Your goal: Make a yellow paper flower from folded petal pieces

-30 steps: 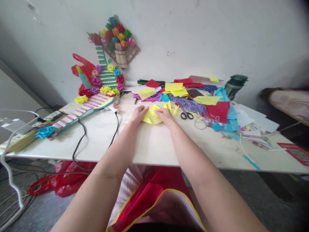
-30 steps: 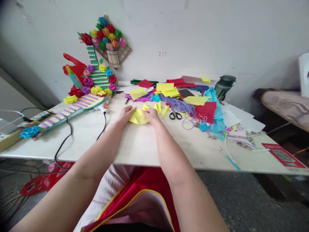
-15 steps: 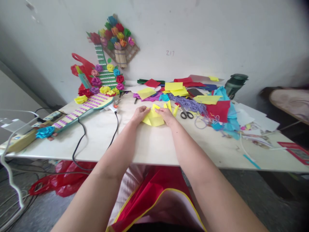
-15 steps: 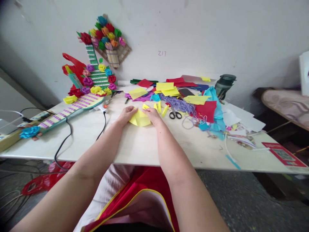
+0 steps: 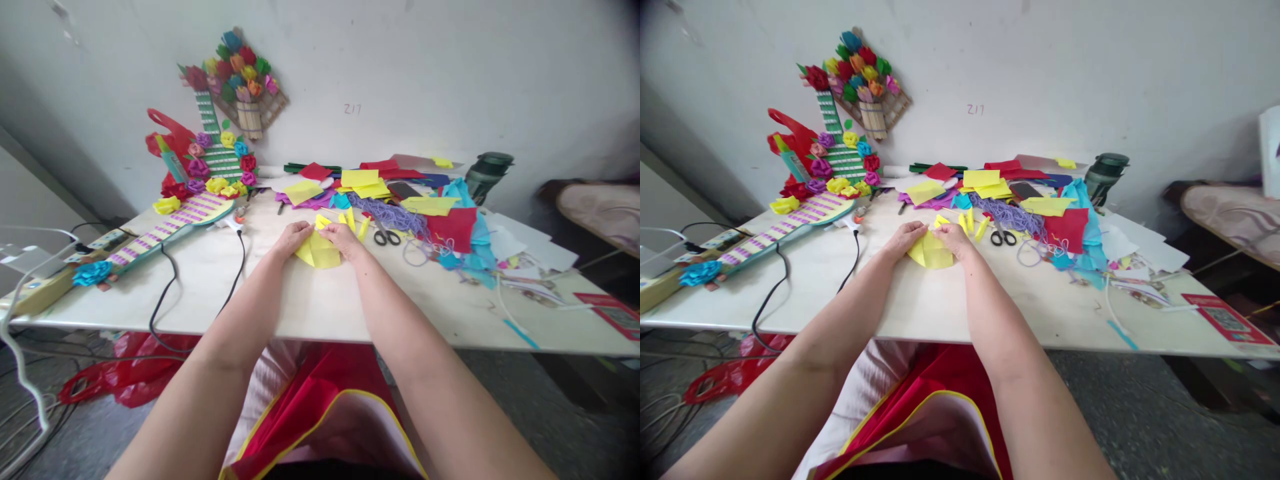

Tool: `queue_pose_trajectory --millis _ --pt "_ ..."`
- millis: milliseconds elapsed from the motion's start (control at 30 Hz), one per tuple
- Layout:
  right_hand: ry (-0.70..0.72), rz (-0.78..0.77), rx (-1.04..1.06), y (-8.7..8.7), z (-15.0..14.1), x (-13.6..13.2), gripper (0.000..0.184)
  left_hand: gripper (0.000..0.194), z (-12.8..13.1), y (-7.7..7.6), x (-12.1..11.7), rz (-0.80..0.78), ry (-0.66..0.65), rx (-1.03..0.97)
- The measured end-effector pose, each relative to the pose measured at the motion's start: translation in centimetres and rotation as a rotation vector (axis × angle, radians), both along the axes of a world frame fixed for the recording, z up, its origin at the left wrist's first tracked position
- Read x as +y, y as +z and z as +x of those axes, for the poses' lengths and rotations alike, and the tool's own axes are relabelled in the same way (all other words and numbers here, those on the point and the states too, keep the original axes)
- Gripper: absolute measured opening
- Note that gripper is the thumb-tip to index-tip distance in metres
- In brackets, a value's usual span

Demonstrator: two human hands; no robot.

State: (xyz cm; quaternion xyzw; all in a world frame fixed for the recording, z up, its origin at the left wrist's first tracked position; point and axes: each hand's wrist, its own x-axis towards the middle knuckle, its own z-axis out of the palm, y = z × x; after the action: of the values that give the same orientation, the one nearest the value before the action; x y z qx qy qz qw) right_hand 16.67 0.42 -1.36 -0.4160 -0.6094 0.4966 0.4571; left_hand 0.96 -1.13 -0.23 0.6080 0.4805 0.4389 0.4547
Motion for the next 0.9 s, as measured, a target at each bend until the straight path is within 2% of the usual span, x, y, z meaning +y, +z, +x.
queue_pose_trajectory --millis 167,300,500,900 --pt "0.029 0.008 -0.039 0.2 -0.2 -0.2 0.023 0.029 0.1 0.5 -0.4 -0.009 -0.015 0.023" --pt "0.002 0.048 -0.073 0.4 -0.3 -0.3 0.021 0.030 0.1 0.7 -0.5 0.042 0.005 0.100" --pt "0.005 0.018 -0.069 0.2 -0.3 -0.3 0.022 0.030 0.2 0.4 -0.3 0.084 0.015 0.104" --pt "-0.049 -0.043 -0.015 -0.5 0.4 0.9 0.027 0.031 -0.8 -0.2 1.2 0.165 0.258 -0.007"
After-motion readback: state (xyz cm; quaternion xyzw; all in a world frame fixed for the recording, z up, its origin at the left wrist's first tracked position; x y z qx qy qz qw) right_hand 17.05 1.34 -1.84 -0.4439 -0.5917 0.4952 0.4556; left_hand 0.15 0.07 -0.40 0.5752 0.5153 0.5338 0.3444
